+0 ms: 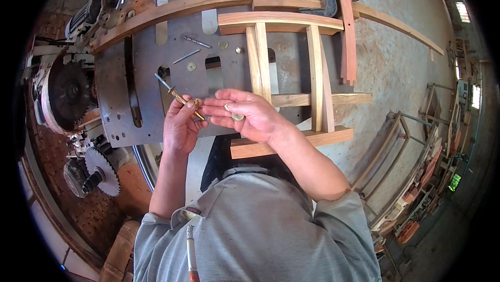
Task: The person assembles a wooden chair frame on a workbench, inserting brass dowels and tightening screws with a screwdriver. They handle wooden slats, dowels, and screws, and use a clamp to secure the frame during assembly.
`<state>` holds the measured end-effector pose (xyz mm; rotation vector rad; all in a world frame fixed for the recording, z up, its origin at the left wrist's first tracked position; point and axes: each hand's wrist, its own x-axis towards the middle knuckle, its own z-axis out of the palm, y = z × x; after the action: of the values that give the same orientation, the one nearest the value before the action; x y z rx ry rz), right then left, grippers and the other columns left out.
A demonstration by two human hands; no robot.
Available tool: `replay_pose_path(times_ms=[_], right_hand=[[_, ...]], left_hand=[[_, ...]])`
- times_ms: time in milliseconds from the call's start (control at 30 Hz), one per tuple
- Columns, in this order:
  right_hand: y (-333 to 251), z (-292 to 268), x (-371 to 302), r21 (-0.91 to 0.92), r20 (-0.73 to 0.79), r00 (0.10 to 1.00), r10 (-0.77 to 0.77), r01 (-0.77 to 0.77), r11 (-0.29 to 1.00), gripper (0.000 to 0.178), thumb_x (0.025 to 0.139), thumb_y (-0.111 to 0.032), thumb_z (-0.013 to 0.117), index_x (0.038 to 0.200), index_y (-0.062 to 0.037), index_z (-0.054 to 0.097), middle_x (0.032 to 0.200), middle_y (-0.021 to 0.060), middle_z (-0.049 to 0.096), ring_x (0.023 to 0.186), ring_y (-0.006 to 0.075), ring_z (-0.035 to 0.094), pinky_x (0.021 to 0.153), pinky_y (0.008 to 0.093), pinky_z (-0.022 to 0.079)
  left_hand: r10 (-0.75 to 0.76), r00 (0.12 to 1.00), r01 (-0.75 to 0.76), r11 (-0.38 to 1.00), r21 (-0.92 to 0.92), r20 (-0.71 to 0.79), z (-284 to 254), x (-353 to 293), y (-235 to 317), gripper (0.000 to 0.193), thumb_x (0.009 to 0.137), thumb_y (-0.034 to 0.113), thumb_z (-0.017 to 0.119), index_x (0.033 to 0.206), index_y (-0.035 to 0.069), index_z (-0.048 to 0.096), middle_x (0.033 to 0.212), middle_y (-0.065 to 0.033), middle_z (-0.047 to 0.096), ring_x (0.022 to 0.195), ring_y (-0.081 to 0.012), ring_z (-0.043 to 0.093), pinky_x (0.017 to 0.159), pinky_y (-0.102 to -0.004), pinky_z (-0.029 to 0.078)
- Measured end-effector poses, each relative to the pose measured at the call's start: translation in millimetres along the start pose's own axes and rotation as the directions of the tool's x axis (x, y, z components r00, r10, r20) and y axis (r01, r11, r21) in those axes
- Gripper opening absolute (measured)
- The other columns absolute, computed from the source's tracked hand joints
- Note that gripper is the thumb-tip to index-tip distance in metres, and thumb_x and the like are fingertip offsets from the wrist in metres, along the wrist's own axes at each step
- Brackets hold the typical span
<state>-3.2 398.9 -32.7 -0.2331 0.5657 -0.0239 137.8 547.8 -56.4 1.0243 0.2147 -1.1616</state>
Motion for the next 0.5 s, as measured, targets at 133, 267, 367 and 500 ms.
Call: replay_pose_path(times_ms=[133, 267, 367, 500], right_hand=[[0.7, -3.5, -0.5, -0.073, -0.065, 0.998, -0.005, 0.0, 0.997, 0.023, 0.098, -0.003, 0.043, 0.119, 0.0021, 0.049, 0.13, 0.0257, 0.053, 0.121, 0.0347, 0.056, 0.096, 0.0416, 0.052], [1.5, -5.3, 1.7, -0.083, -0.131, 0.991, 0.006, -0.017, 0.996, 0.019, 0.099, -0.008, 0.047, 0.115, -0.001, 0.054, 0.115, 0.0235, 0.063, 0.1, 0.0312, 0.067, 0.075, 0.0374, 0.06], [0.3, -7.9, 1.2, -0.092, -0.11, 0.992, 0.057, -0.067, 0.993, 0.016, 0.099, -0.014, 0.05, 0.109, -0.0028, 0.056, 0.101, 0.0202, 0.068, 0.072, 0.0259, 0.07, 0.053, 0.0329, 0.058], [3.2, -10.7, 0.3, -0.161, -0.101, 0.991, 0.085, -0.1, 0.982, 0.019, 0.099, -0.022, 0.053, 0.101, -0.0035, 0.058, 0.083, 0.0138, 0.068, 0.043, 0.0172, 0.058, 0.034, 0.0272, 0.044]], left_hand=[[-0.008, 1.0, 0.008, 1.0, 0.007, 0.018, -1.6, 0.4, -0.2, 0.01, 0.092, 0.01, 0.062, 0.101, 0.01, 0.057, 0.096, -0.0074, 0.068, 0.079, -0.0164, 0.066, 0.06, -0.0317, 0.057], [-0.017, 1.0, 0.018, 1.0, -0.004, 0.018, 1.6, -0.5, 0.6, 0.01, 0.092, 0.012, 0.063, 0.101, 0.011, 0.058, 0.095, -0.0057, 0.067, 0.079, -0.0161, 0.066, 0.06, -0.0321, 0.056], [-0.024, 1.0, 0.024, 1.0, -0.013, 0.007, 3.2, -1.6, 1.0, 0.01, 0.092, 0.012, 0.062, 0.101, 0.012, 0.058, 0.095, -0.0052, 0.067, 0.079, -0.0164, 0.066, 0.06, -0.0325, 0.056], [-0.028, 0.999, 0.029, 0.999, -0.03, 0.021, 3.6, -1.1, 1.5, 0.009, 0.093, 0.011, 0.062, 0.101, 0.012, 0.058, 0.095, -0.0054, 0.066, 0.079, -0.0172, 0.067, 0.059, -0.0329, 0.057]])
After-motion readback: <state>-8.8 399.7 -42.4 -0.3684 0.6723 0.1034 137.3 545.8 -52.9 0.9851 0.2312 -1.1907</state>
